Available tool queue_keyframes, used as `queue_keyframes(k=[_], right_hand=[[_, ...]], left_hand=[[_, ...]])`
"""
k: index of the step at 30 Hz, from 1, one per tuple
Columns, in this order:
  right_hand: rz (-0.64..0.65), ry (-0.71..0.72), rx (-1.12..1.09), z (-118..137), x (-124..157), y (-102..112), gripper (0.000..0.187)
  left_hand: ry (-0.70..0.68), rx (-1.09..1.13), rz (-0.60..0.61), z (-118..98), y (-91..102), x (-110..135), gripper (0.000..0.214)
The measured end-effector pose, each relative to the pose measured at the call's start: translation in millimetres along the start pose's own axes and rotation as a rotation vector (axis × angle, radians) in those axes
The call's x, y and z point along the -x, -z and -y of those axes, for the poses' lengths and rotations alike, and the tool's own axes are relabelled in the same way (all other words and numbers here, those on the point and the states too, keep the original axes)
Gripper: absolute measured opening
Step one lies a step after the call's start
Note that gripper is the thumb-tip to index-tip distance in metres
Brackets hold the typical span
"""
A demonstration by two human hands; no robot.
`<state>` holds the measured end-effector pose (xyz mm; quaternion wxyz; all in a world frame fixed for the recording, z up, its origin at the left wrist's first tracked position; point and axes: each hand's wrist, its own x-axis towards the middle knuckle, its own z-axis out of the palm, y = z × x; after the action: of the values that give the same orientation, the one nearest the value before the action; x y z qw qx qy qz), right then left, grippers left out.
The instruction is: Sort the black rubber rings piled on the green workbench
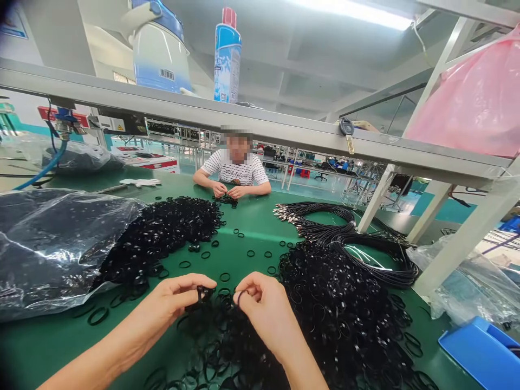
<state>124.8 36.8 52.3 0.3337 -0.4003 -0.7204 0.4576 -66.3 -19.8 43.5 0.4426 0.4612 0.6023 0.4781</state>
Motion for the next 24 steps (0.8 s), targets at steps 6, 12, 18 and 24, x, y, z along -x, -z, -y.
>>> queue_keyframes(k=[6, 12, 18, 24], right_hand=[[0.12, 0.008, -0.175, 2.9, 5.0, -17.6, 0.01], [0.092, -0.032, -0.27, -2.0, -1.0, -7.2, 0.013], [0.072, -0.051, -0.292, -0.5, 0.3, 0.9, 0.018], [0.127, -0.05, -0.385, 2.1, 0.8, -2.7, 0.019]], left_hand=[[0.03, 0.13, 0.179, -8.3, -15.0, 5.1, 0.021], [0.019, 0.084, 0.073, -11.3, -10.1, 6.1, 0.013], [0.052, 0.215, 0.104, -12.8, -4.3, 7.1, 0.013], [0.051, 0.21, 0.242, -5.6, -18.5, 7.8, 0.022]])
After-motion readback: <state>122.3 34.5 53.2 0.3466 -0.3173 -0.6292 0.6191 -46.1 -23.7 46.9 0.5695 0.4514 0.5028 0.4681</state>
